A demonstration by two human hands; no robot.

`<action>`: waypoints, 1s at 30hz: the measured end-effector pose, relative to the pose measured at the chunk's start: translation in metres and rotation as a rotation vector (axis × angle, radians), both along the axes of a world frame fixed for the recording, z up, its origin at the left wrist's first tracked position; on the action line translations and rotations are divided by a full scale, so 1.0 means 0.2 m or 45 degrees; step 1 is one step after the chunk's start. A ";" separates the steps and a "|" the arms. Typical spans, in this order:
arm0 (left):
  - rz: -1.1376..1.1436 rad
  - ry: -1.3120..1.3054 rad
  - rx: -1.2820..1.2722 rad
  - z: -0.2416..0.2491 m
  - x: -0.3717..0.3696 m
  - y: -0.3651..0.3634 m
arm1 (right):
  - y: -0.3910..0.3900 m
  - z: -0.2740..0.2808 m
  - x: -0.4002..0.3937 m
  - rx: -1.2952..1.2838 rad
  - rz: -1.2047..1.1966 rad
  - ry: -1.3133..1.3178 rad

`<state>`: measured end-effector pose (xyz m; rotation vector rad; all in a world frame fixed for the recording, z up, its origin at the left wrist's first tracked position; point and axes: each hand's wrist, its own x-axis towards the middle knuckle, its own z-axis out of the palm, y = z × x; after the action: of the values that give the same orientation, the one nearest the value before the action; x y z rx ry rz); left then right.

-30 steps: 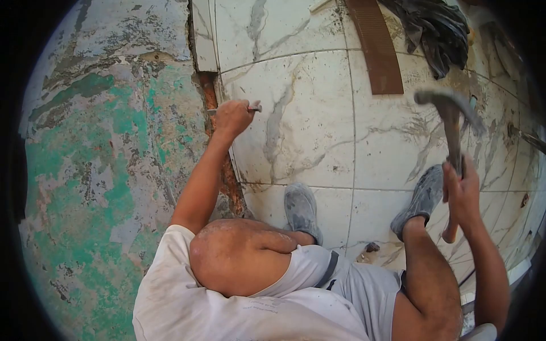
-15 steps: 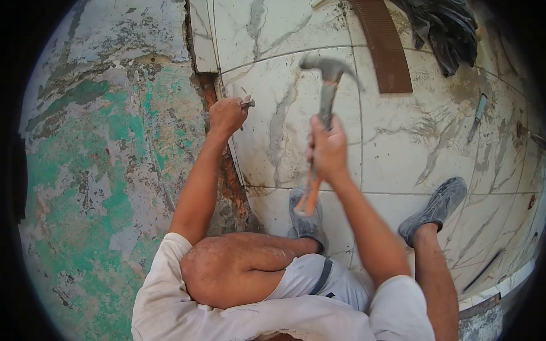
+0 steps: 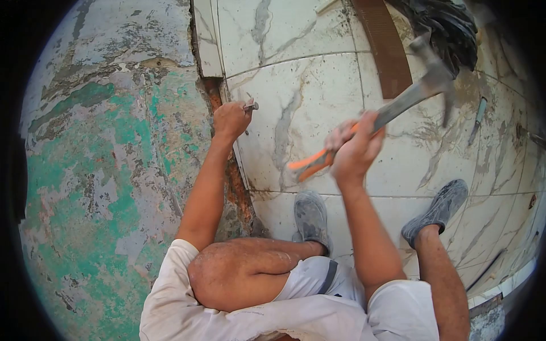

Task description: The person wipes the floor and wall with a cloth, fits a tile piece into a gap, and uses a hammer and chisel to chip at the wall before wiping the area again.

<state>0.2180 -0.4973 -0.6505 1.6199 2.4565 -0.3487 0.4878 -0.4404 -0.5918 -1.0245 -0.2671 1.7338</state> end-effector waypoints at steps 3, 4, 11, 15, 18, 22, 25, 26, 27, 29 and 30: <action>-0.019 -0.038 0.068 0.00 0.00 -0.01 | -0.41 -0.26 -0.11 -0.105 0.539 -0.326; -0.022 -0.039 0.065 -0.01 0.00 -0.02 | -0.47 -0.26 -0.10 -0.216 0.894 -0.261; -0.086 -0.002 0.126 -0.01 -0.01 -0.02 | -0.14 -0.16 0.02 -0.038 0.463 -0.203; -0.107 -0.020 0.175 0.00 -0.02 -0.01 | 0.12 0.00 0.07 0.233 -0.076 -0.069; -0.071 -0.039 0.156 0.01 -0.02 -0.01 | -0.23 -0.16 -0.12 0.127 -0.045 -0.557; -0.110 -0.003 0.097 0.01 -0.02 0.02 | -0.53 -0.36 -0.12 0.151 1.040 -0.695; -0.075 -0.014 0.037 0.01 0.00 -0.02 | -0.29 -0.20 -0.03 -0.161 0.759 -0.361; -0.049 -0.031 0.035 0.02 0.00 -0.01 | -0.14 -0.13 0.01 -0.155 0.570 -0.336; -0.020 -0.045 0.037 0.03 0.00 0.00 | 0.00 -0.09 0.07 0.078 0.387 -0.306; -0.012 -0.050 0.034 0.04 0.00 0.00 | 0.27 0.09 0.17 0.318 0.008 -0.177; -0.003 -0.063 0.040 0.04 0.00 0.01 | 0.36 0.16 0.21 0.310 -0.178 -0.171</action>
<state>0.2188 -0.4961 -0.6424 1.6239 2.4355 -0.2689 0.5289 -0.3683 -0.5592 -0.9575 -0.4694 1.4686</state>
